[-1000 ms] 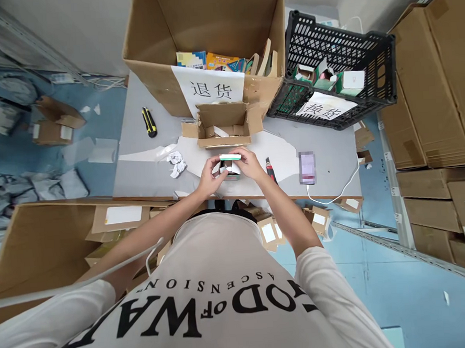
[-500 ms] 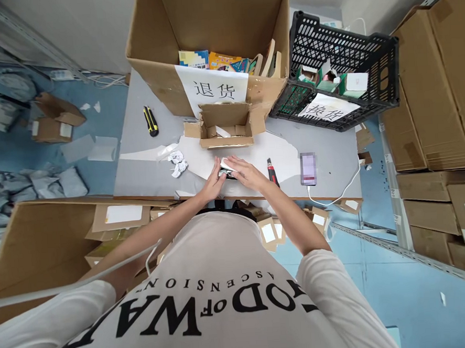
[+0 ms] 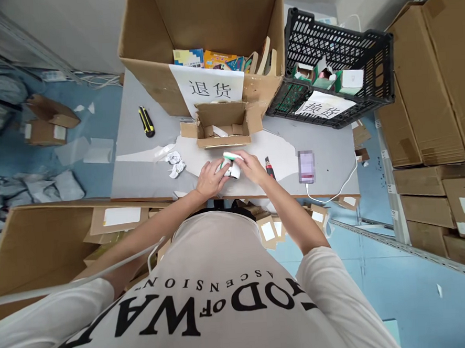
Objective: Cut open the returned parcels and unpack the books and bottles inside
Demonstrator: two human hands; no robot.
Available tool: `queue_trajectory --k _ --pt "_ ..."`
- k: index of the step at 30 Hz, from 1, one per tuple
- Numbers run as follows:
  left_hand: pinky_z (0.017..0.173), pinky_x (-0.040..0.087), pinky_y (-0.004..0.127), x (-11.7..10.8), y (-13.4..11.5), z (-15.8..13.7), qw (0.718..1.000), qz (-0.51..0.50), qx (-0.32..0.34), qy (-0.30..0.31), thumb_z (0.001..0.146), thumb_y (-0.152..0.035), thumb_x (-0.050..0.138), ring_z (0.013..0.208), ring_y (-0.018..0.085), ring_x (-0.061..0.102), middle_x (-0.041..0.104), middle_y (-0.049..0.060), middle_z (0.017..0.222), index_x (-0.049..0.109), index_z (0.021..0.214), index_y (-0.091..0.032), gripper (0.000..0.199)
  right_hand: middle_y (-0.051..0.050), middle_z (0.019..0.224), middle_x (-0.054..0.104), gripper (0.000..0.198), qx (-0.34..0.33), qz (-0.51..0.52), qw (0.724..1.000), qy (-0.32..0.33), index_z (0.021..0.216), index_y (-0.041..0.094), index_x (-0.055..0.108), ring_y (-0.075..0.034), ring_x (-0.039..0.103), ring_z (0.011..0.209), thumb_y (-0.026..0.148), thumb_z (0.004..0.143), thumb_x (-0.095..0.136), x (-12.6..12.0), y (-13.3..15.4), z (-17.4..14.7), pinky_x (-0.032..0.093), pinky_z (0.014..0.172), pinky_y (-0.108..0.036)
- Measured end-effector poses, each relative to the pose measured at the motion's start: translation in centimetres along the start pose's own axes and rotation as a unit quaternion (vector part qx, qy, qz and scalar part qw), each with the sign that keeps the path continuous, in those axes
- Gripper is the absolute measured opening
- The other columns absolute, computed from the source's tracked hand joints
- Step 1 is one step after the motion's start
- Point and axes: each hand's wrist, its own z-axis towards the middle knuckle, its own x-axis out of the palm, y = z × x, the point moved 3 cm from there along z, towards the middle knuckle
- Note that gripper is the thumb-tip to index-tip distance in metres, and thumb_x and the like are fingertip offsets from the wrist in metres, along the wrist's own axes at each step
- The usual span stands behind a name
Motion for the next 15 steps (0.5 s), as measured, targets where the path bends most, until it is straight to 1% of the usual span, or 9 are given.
queue_trajectory --k 1,3,6,8,10,12,15 --pt "0.109 0.031 0.056 0.0 0.2 0.1 1.000 -0.004 -0.004 -0.003 0.094 -0.038 0.043 0.132 0.032 0.042 0.048 0.017 0.139 0.061 0.121 -0.018 0.038 -0.008 0.124 0.066 0.050 -0.016 -0.004 0.999 0.029 0.116 0.022 0.063 -0.023 0.058 0.121 0.059 0.093 0.038 0.2 0.1 -0.2 0.045 0.104 -0.040" --pt "0.109 0.036 0.051 0.2 0.6 0.2 0.998 -0.056 -0.010 -0.016 0.095 -0.036 0.040 0.132 0.029 0.042 0.045 0.017 0.141 0.061 0.119 -0.016 0.037 -0.009 0.128 0.063 0.045 -0.049 -0.023 0.997 0.063 0.110 0.022 0.065 -0.023 0.052 0.129 0.056 0.093 0.040 0.6 0.2 -0.8 0.041 0.108 -0.042" --pt "0.101 0.047 0.040 0.7 1.5 -0.1 0.982 -0.179 -0.039 -0.046 0.095 -0.039 0.043 0.126 0.024 0.048 0.046 0.017 0.137 0.052 0.131 -0.016 0.044 -0.011 0.135 0.058 0.041 -0.084 -0.068 0.992 0.070 0.112 0.022 0.063 -0.023 0.047 0.134 0.052 0.094 0.042 0.8 0.1 -1.4 0.038 0.111 -0.045" --pt "0.094 0.052 0.036 0.9 2.1 -0.6 0.969 -0.233 -0.060 -0.048 0.092 -0.042 0.050 0.123 0.023 0.051 0.047 0.016 0.135 0.045 0.138 -0.018 0.052 -0.012 0.137 0.056 0.039 -0.100 -0.099 0.987 0.077 0.115 0.022 0.062 -0.024 0.045 0.135 0.050 0.093 0.045 1.1 -0.1 -1.7 0.039 0.111 -0.047" --pt "0.094 0.052 0.036 1.0 2.4 -0.9 0.967 -0.248 -0.061 -0.024 0.090 -0.044 0.054 0.124 0.024 0.050 0.047 0.015 0.136 0.042 0.141 -0.020 0.058 -0.013 0.140 0.053 0.038 -0.106 -0.138 0.981 0.085 0.118 0.022 0.060 -0.025 0.042 0.137 0.047 0.094 0.045 1.3 -0.3 -1.9 0.039 0.111 -0.049" --pt "0.100 0.049 0.038 0.9 2.4 -0.9 0.970 -0.236 -0.052 -0.006 0.089 -0.043 0.056 0.128 0.025 0.047 0.047 0.014 0.138 0.041 0.143 -0.021 0.059 -0.013 0.144 0.049 0.038 -0.102 -0.186 0.973 0.097 0.123 0.021 0.058 -0.026 0.038 0.139 0.041 0.097 0.040 1.6 -0.5 -1.9 0.039 0.111 -0.051" --pt "0.108 0.042 0.041 0.7 2.1 -0.7 0.975 -0.216 -0.046 -0.009 0.090 -0.041 0.055 0.129 0.025 0.046 0.047 0.014 0.138 0.040 0.144 -0.021 0.059 -0.015 0.147 0.045 0.038 -0.105 -0.253 0.954 0.122 0.129 0.020 0.054 -0.028 0.035 0.141 0.032 0.099 0.035 2.0 -0.7 -1.9 0.038 0.110 -0.053"
